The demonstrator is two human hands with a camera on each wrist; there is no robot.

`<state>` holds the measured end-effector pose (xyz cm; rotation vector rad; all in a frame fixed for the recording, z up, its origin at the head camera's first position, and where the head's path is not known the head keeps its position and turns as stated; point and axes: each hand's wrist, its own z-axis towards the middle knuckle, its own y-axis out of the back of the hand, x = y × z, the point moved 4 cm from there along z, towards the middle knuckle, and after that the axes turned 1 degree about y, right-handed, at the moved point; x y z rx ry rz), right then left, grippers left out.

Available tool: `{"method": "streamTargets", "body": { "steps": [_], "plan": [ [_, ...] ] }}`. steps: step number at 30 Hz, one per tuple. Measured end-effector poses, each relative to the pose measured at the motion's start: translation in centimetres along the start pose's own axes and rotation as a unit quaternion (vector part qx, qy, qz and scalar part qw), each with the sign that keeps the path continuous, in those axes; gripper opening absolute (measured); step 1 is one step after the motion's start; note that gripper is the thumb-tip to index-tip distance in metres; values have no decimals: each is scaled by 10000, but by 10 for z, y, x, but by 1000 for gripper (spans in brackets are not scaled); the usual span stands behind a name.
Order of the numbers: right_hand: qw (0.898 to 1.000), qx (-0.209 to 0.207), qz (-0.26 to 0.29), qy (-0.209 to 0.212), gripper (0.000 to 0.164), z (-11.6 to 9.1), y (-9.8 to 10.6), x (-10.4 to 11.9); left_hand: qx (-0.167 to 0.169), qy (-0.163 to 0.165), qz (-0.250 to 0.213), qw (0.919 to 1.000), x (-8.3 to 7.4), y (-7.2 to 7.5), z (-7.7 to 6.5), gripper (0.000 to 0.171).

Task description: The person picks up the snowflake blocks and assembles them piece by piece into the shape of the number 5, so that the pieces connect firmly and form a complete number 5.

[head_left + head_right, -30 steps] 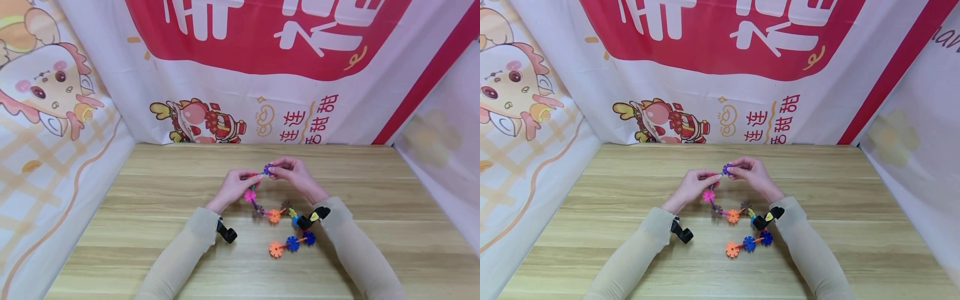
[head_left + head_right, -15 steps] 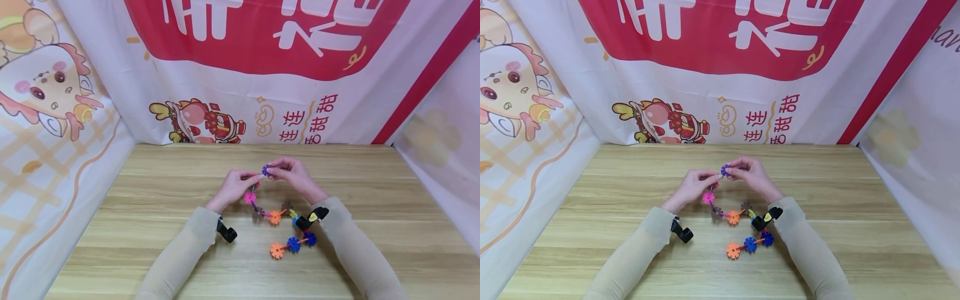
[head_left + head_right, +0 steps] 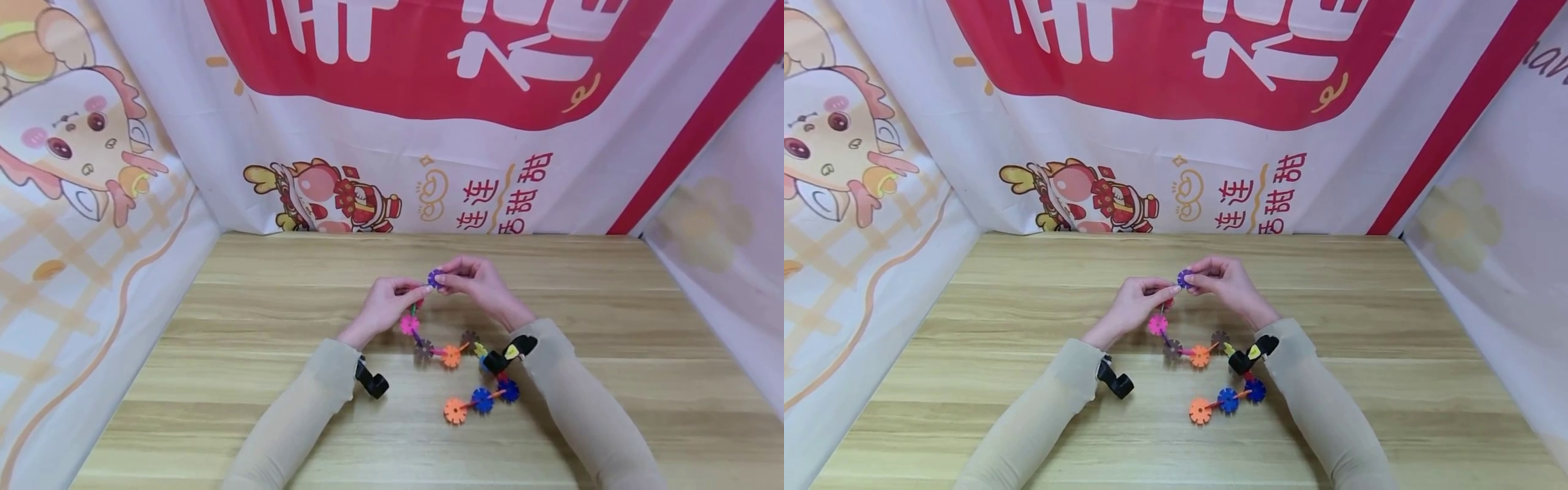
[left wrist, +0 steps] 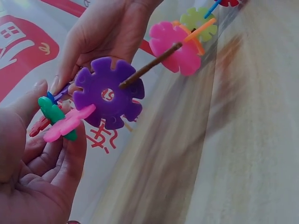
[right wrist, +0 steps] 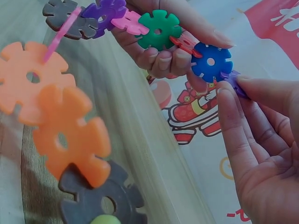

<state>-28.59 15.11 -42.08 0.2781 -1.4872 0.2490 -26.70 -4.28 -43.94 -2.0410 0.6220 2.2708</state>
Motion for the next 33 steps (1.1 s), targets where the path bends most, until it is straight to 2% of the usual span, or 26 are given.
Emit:
{"method": "streamTargets", "body": {
  "steps": [11, 17, 22, 33],
  "plan": [
    [10000, -26, 28, -5, 17, 1, -3, 3, 13, 30, -98, 9999, 3, -1, 3, 29],
    [9997, 192, -81, -101, 27, 1, 2, 3, 62, 95, -34, 9999, 5, 0, 5, 32],
    [9993, 289, -211, -100, 41, -2, 15, 5, 90, 120, -107, 9998, 5, 2, 8, 34],
    [9952, 129, -888, -398, 48, -27, 49, -1, 170, 372, -223, 9989, 3, 7, 17, 38]
  ]
}}
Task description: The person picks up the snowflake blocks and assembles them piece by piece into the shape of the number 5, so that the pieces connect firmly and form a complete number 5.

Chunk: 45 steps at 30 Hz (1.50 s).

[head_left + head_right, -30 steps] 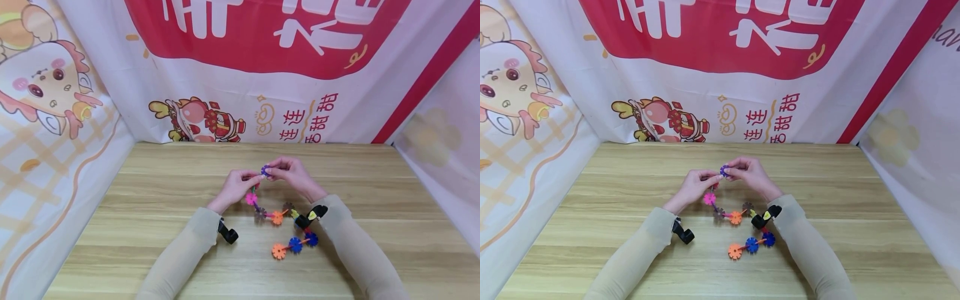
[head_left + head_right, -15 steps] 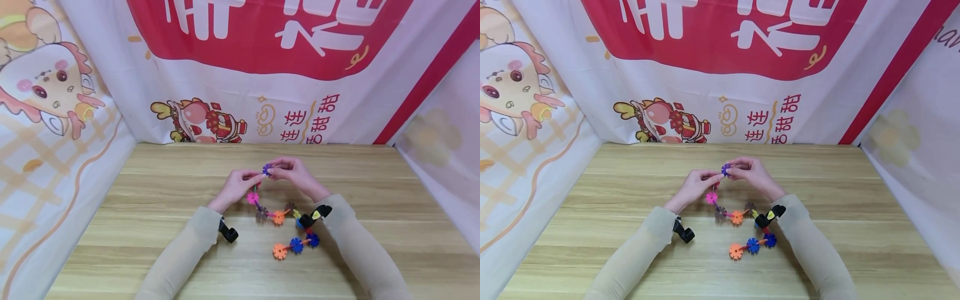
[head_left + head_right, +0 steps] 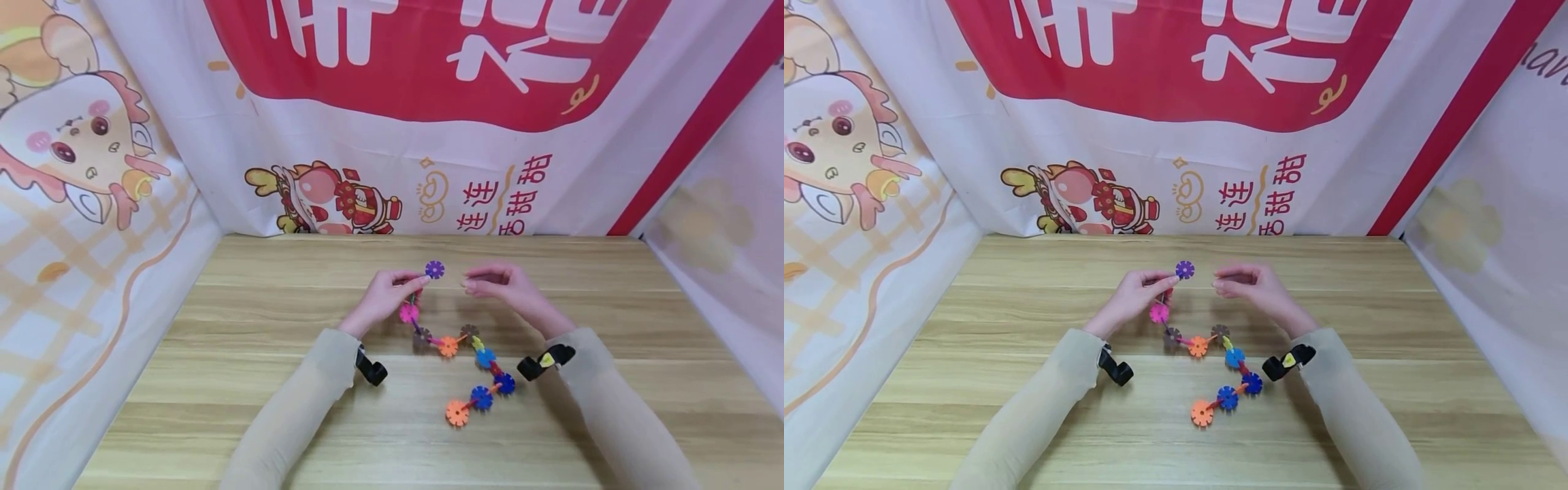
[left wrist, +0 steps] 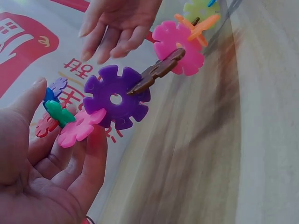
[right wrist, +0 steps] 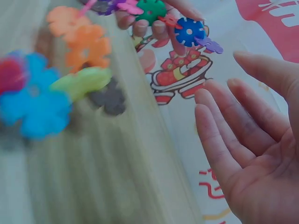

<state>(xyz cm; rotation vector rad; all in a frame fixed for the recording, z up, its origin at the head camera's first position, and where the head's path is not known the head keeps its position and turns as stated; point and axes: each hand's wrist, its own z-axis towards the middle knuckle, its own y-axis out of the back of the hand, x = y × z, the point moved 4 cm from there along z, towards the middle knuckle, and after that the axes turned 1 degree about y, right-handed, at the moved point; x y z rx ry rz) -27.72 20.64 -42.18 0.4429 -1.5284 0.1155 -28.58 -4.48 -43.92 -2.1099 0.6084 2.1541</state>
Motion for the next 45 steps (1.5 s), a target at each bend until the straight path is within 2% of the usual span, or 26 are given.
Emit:
{"method": "streamTargets", "body": {
  "steps": [4, 9, 16, 20, 26, 30, 35, 40, 45],
  "plan": [
    [9982, 231, -519, -196, 50, -15, 4, -9, -23, 113, -6, 9999, 2, 3, 6, 42],
    [9917, 723, -1046, -171, 48, -35, 3, -12, 69, 162, 10, 9998, 4, 5, 14, 44],
    [9795, 1680, -1102, 103, 37, -62, -7, -12, 156, 414, -12, 9990, 9, 8, 24, 46],
    [9729, 1939, -1245, 194, 35, -76, -12, -9, 172, 439, 98, 9988, 11, 8, 28, 46],
    [9648, 2114, -1526, 340, 33, -92, -19, -8, 157, 502, 61, 9986, 15, 8, 32, 48],
    [9629, 2100, -1626, 470, 29, -98, -25, -10, 180, 541, 15, 9984, 18, 7, 34, 48],
    [9628, 1918, -1821, 554, 21, -100, -32, -11, 187, 433, 241, 9986, 21, 8, 34, 43],
    [9567, 1823, -2145, 742, 15, -99, -37, -11, 93, 286, 540, 9981, 24, 8, 33, 38],
    [9519, 1821, -2322, 818, 12, -98, -41, -10, 61, 237, 415, 9988, 28, 10, 33, 36]
  ]
}}
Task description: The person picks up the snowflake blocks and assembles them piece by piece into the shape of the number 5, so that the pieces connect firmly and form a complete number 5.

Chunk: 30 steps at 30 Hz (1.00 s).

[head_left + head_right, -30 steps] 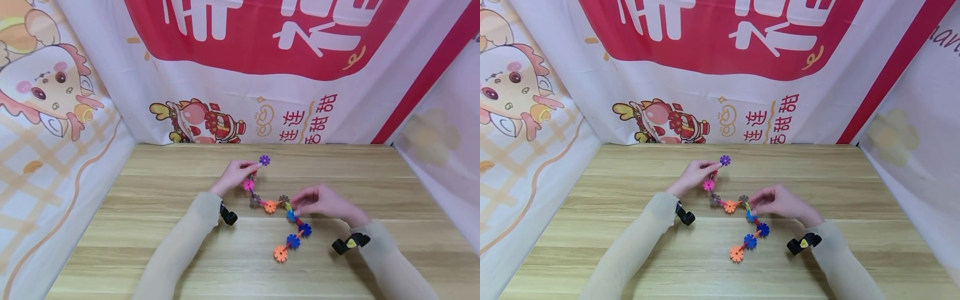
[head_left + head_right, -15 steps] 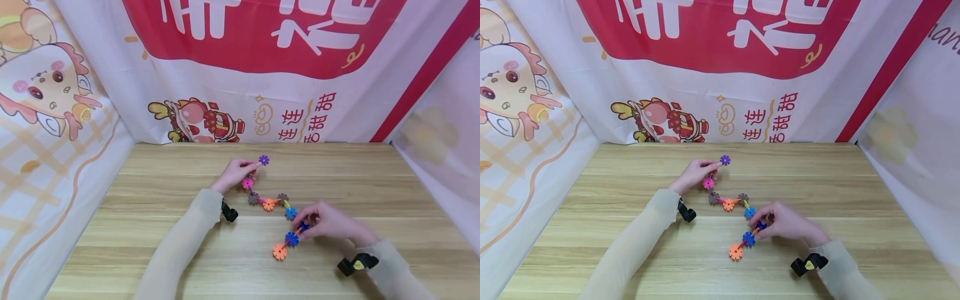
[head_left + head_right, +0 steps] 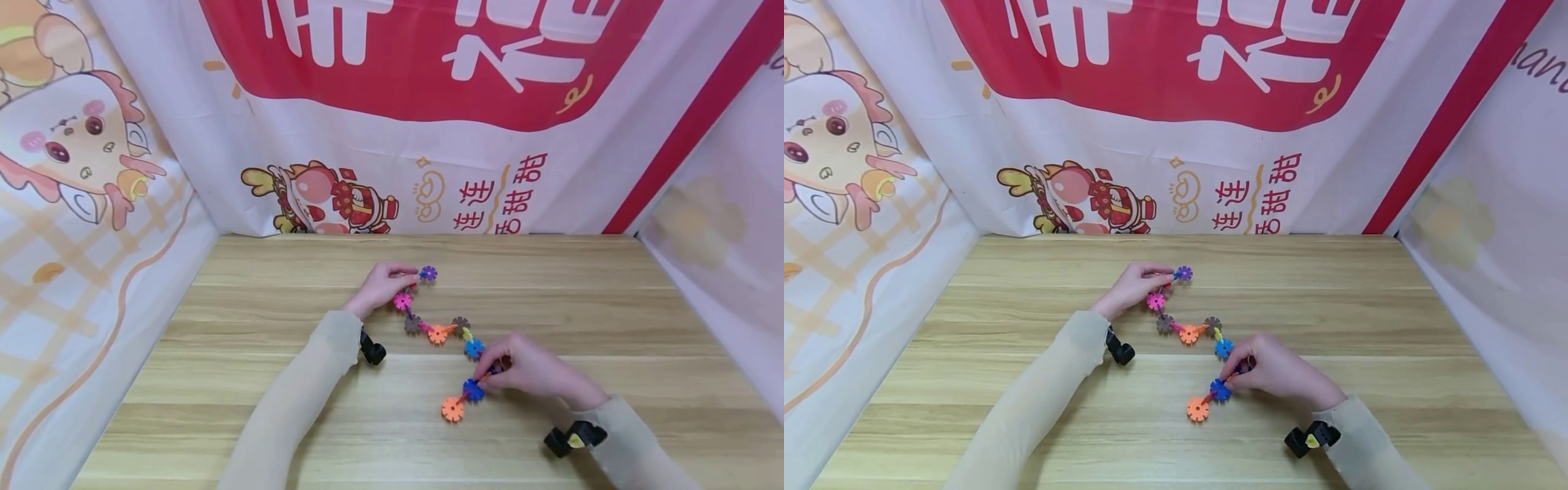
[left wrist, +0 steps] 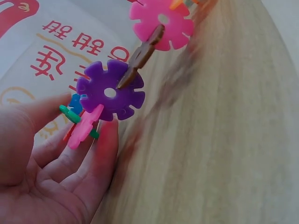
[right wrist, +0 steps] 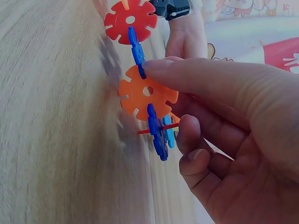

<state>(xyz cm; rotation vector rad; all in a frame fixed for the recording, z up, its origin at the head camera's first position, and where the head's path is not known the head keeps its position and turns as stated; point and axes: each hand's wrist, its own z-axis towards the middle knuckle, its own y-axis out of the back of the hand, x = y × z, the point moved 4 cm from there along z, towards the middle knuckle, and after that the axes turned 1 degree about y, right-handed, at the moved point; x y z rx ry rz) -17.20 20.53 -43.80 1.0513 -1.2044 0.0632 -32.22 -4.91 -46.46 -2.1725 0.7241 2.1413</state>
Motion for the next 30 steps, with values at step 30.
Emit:
{"method": "streamTargets", "body": {
  "steps": [30],
  "plan": [
    [9925, -386, 862, 771, 5, 31, 38, 56, 46, -311, 1156, 9928, -9, -7, -13, 26]
  ]
}}
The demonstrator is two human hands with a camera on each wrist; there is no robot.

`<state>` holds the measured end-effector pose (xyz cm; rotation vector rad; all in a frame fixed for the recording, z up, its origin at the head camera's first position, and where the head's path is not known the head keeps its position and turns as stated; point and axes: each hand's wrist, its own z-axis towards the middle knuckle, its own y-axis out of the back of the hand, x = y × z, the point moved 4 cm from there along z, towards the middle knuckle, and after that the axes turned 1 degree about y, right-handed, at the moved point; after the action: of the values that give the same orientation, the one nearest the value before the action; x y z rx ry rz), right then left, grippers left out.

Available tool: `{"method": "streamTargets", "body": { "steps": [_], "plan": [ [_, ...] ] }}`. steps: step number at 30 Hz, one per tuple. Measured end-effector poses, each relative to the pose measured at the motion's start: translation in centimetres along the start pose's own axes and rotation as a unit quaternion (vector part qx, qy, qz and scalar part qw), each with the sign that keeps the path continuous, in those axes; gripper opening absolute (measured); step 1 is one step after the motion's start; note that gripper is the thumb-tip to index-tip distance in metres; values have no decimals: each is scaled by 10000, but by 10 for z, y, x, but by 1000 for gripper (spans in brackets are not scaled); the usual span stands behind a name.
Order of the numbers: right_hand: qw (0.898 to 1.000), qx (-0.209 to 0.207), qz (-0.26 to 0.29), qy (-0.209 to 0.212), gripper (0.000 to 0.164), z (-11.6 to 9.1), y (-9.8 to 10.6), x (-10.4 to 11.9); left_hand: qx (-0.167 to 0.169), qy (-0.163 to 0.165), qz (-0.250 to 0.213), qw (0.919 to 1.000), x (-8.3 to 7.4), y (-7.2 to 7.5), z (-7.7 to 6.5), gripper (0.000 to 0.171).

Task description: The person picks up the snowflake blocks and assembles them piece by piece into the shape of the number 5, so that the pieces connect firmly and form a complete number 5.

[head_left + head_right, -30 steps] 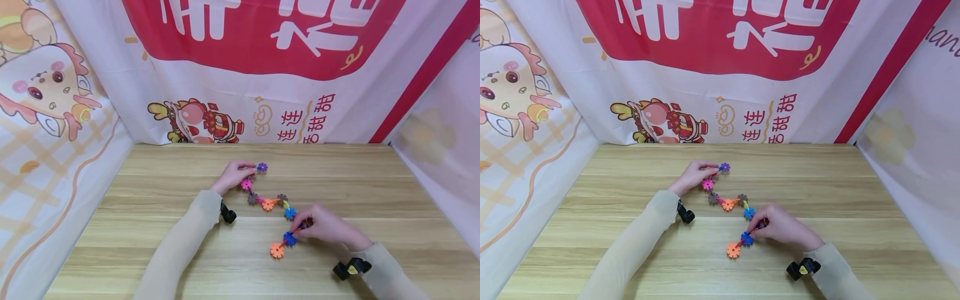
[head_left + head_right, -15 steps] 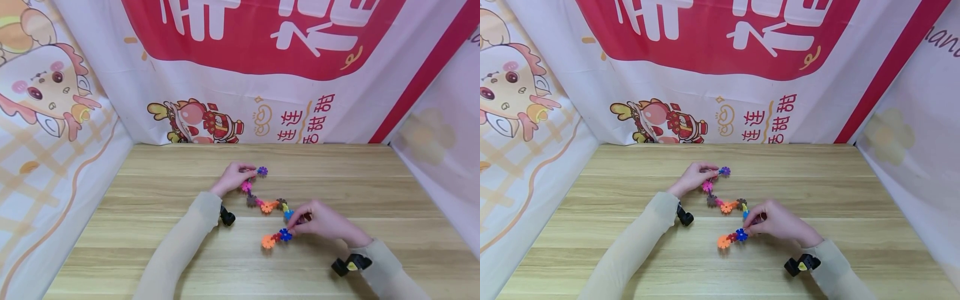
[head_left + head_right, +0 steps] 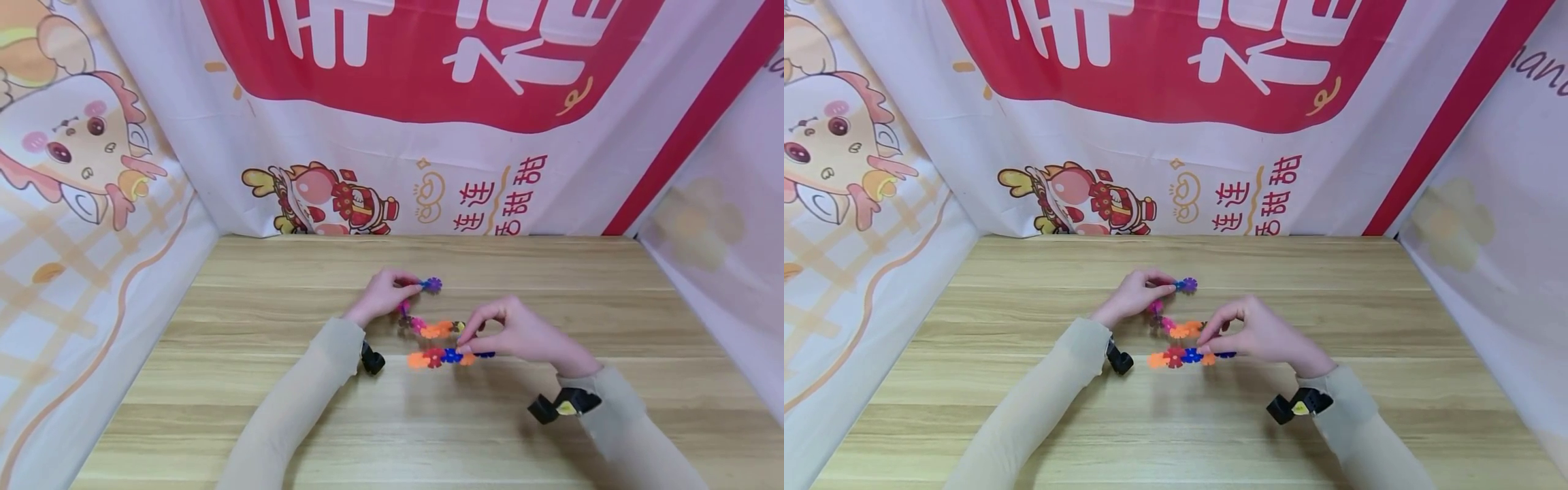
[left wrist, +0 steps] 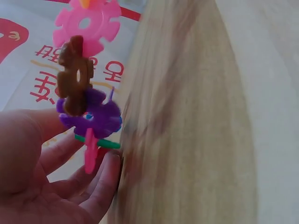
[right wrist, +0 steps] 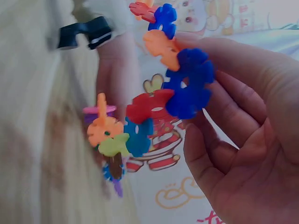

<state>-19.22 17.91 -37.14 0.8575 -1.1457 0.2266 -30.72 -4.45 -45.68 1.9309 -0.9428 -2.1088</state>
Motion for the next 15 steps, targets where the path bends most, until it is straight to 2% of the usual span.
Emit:
{"method": "streamTargets", "body": {
  "steps": [5, 8, 13, 15],
  "plan": [
    [9995, -214, 232, -78, 6, 13, 11, 11, 155, 99, -16, 9998, -3, -1, -5, 23],
    [9977, -421, 507, -138, 7, 22, 19, 19, 390, 87, 13, 9992, -5, -3, -9, 24],
    [9924, -788, 900, -306, 8, 37, 32, 27, 793, -142, 101, 9967, -12, -5, -20, 30],
    [9899, -925, 970, -470, 9, 42, 35, 28, 958, -146, -88, 9953, -13, -5, -24, 28]
  ]
}}
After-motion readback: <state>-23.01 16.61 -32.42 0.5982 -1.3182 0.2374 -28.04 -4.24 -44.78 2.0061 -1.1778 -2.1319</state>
